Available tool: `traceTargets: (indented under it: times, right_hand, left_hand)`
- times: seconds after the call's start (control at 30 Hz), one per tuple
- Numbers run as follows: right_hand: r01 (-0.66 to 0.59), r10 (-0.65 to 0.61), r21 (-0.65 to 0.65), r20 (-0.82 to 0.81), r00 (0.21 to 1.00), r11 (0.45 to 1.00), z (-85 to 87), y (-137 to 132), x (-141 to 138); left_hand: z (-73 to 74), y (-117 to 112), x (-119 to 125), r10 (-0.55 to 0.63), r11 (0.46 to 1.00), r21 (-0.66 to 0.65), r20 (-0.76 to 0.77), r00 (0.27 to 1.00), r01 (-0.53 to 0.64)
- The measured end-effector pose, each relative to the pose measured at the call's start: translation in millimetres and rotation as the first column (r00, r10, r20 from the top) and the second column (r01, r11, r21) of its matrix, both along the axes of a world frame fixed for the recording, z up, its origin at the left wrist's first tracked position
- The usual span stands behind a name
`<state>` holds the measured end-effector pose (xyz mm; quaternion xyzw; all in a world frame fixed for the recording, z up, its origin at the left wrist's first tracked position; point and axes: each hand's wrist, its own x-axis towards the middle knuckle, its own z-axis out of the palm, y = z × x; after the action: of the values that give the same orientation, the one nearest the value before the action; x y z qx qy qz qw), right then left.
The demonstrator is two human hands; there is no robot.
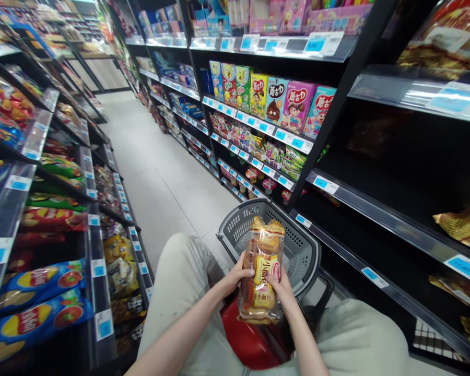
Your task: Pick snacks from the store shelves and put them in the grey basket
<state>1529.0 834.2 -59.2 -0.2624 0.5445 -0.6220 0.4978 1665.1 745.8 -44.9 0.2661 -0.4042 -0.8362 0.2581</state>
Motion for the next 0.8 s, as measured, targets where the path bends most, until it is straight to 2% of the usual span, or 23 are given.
traceTargets:
  times: [0.1,0.33,0.63,0.8]
  right_hand:
    - [0.005,-0.005,-0.008,-0.006,1.000,1.000,0.1,0,0]
    - [-0.023,0.026,-0.082,0.033,0.999,0.996,7.4,2,-2]
    - [-0.034,0.037,-0.087,0.027,0.999,0.996,12.8,3,-2]
    - [-0.040,0.041,-0.089,0.017,0.999,0.995,10.6,3,-2]
  left_hand:
    - [-2.3,-2,0,0.019,1.000,-0.022,0.035,0.999,-0.018]
    - [-2.3,-1,-1,-0.001,0.993,-0.121,-0.049,0.999,-0.005]
    - [-9.6,-3,1,-0.014,0.994,-0.111,-0.050,0.999,0.009]
    - [-4.8,-1,0,0.000,0.997,-0.079,-0.033,0.999,-0.002]
